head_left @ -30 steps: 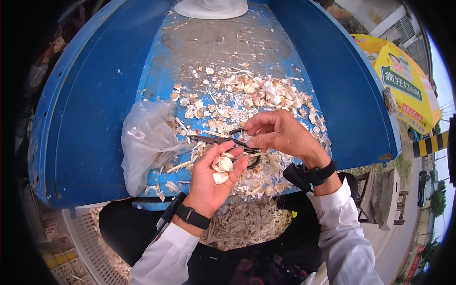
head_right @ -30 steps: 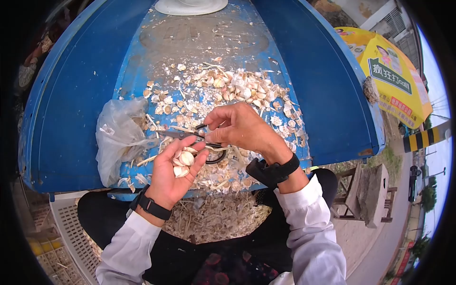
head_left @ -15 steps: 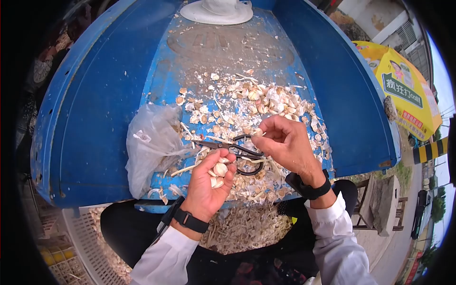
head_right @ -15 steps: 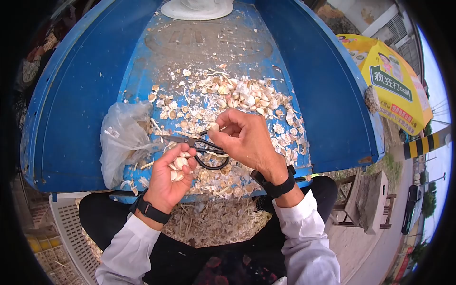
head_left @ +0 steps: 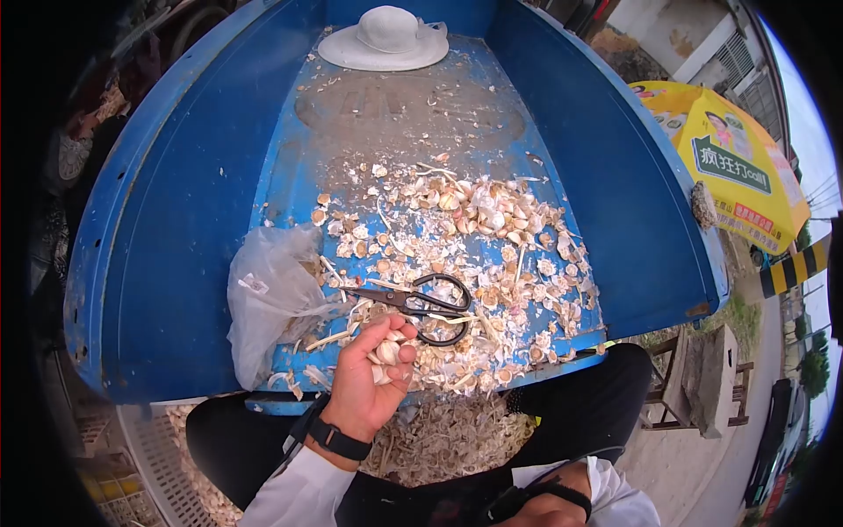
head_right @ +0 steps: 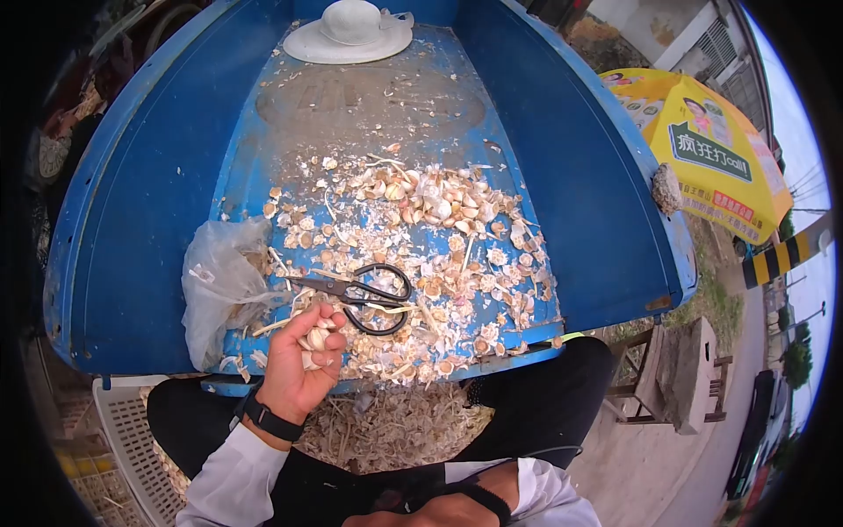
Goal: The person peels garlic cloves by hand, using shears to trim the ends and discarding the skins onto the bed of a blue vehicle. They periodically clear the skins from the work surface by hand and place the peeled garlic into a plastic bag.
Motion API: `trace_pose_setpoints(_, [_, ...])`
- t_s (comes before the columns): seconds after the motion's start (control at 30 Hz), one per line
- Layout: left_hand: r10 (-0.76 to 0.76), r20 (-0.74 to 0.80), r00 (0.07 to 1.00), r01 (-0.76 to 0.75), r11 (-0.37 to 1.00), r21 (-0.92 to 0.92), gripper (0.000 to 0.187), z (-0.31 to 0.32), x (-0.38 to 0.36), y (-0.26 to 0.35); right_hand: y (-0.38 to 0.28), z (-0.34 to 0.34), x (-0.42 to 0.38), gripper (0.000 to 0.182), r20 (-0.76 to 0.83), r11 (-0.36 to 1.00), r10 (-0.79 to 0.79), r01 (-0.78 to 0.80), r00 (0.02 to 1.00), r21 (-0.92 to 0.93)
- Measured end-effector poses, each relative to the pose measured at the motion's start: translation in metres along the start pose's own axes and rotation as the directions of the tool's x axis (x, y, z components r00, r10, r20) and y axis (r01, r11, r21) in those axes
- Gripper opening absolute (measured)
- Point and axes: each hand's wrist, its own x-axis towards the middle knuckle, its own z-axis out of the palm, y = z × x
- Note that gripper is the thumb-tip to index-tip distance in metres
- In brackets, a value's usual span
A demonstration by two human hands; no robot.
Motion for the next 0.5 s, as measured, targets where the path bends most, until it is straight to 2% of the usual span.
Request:
trace_pose_setpoints(0.07, [0.001, 0.005, 1.0, -0.001, 1.0, 0.002, 0.016, 0.002, -0.005, 0.0, 0.002, 0.003, 0.001, 0.016, -0.063, 0.998, -0.061, 0.06, 0.996, -0.015])
trace_pose_setpoints(0.17, [-0.015, 0.026, 1.0, 0.015, 1.0, 0.0, 0.015, 0.004, -0.008, -0.001, -0.002, -0.001, 0.008, 0.015, -0.034, 0.994, -0.053, 0.05, 0.998, -0.097])
trace_pose_setpoints(0.23, [-0.03, 0.018, 0.999, 0.03, 1.0, 0.005, 0.017, 0.009, -0.013, -0.004, -0.006, -0.003, 0.015, 0.013, 0.007, 0.965, -0.056, 0.056, 0.998, -0.258])
trace_pose_setpoints(0.27, [-0.035, 0.0, 0.999, 0.035, 0.999, 0.02, 0.02, 0.01, -0.017, -0.003, -0.009, -0.009, 0.019, 0.013, 0.004, 0.966, -0.056, 0.055, 0.998, -0.252])
trace_pose_setpoints(0.33, [-0.05, 0.046, 0.998, 0.048, 0.998, 0.038, 0.024, 0.008, -0.022, -0.003, -0.019, -0.024, 0.029, 0.01, 0.241, 0.89, 0.108, 0.015, 0.965, -0.456])
trace_pose_setpoints(0.4, [-0.065, 0.102, 0.993, 0.06, 0.997, 0.053, 0.028, 0.015, -0.027, -0.003, -0.007, -0.045, 0.019, 0.031, 0.071, 0.605, 0.348, -0.166, 0.935, -0.778])
trace_pose_setpoints(0.47, [-0.105, -0.007, 0.994, 0.105, 0.994, 0.04, 0.033, 0.029, -0.032, -0.004, 0.022, -0.08, 0.016, 0.018, 0.012, 0.28, 0.482, -0.142, 0.876, -0.949])
trace_pose_setpoints(0.5, [-0.016, -0.043, 0.999, 0.017, 0.999, 0.028, 0.034, 0.024, -0.027, -0.01, 0.031, -0.099, 0.014, 0.019, 0.016, 0.308, 0.445, -0.136, 0.895, -0.942])
